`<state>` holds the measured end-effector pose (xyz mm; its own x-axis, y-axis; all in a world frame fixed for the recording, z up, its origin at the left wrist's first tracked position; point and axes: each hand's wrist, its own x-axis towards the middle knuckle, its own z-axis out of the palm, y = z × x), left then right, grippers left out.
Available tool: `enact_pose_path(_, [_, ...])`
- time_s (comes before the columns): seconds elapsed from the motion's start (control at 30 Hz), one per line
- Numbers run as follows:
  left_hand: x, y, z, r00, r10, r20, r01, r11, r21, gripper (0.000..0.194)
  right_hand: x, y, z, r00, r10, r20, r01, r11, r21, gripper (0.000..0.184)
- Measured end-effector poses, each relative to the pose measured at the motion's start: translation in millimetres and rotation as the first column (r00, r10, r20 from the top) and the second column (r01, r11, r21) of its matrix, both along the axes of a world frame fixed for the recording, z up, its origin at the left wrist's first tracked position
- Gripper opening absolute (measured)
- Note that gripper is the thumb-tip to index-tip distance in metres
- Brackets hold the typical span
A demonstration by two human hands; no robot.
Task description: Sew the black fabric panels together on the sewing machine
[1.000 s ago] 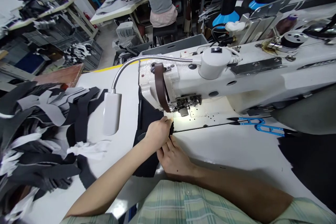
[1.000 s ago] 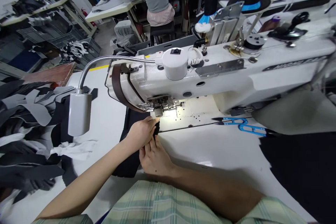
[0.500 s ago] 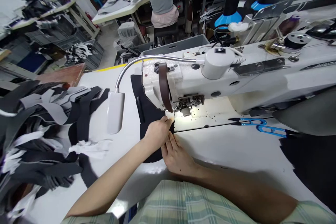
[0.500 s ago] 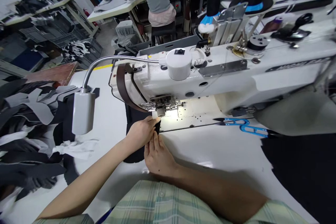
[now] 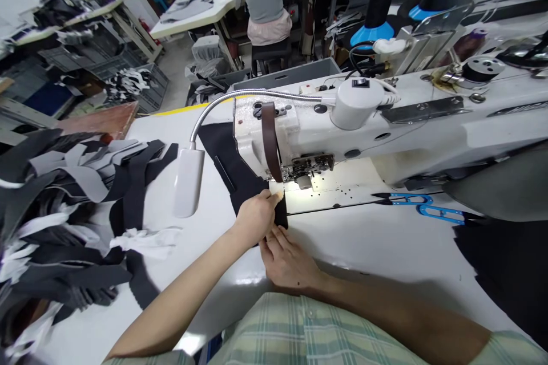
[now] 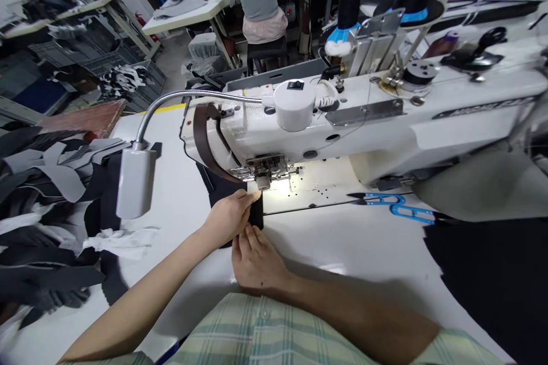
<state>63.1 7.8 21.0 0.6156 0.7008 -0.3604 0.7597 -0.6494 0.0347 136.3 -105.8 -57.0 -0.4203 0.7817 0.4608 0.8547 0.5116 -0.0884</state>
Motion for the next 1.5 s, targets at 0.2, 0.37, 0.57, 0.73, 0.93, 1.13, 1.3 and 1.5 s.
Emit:
enact_pose_path(0.2, [-4.7, -2.1, -11.4, 0.99, -0.042, 0.131, 0.023, 0.989, 0.149, 0.027, -1.1, 2.1, 5.2, 0.966, 0.242, -0.087, -0.257, 0.915, -0.312, 0.051])
enact_pose_path(0.37, [-7.2, 6.8, -26.8, 0.953, -0.137, 0.269, 0.064, 0.962, 0.264, 0.025, 2.0, 18.1, 18.2, 0.965, 0.245, -0.089, -0.26, 0.875, -0.408, 0.062])
enact_pose_path(0.57, [-7.3, 17.2, -32.4, 0.93, -0.249, 0.272, 0.138, 0.919, 0.368, 0.027, -5.3, 29.2, 22.9, 0.975, 0.214, -0.055, -0.216, 0.873, -0.437, 0.061])
enact_pose_path(0.73, [-8.3, 22.4, -34.8, 0.903, -0.319, 0.288, 0.177, 0.887, 0.426, 0.028, -7.9, 32.9, 21.4, 0.982, 0.184, -0.04, -0.184, 0.885, -0.428, 0.062])
enact_pose_path(0.93, [-5.6, 33.2, -32.4, 0.922, -0.316, 0.223, 0.22, 0.903, 0.369, 0.03, -3.5, 41.2, 26.2, 0.987, 0.153, -0.042, -0.156, 0.887, -0.434, 0.067])
enact_pose_path(1.13, [-4.0, 41.3, -23.6, 0.964, -0.216, 0.153, 0.171, 0.95, 0.262, 0.033, -1.0, 55.0, 29.5, 0.989, 0.135, -0.062, -0.148, 0.86, -0.488, 0.061])
enact_pose_path(1.3, [-8.3, 44.2, -21.0, 0.959, -0.208, 0.192, 0.164, 0.962, 0.22, 0.033, 2.7, 59.6, 27.0, 0.99, 0.127, -0.056, -0.138, 0.887, -0.441, 0.058])
enact_pose_path(1.5, [-13.6, 46.2, -25.6, 0.947, -0.171, 0.272, 0.115, 0.971, 0.209, 0.035, 7.2, 59.9, 24.8, 0.987, 0.144, -0.074, -0.161, 0.902, -0.401, 0.055])
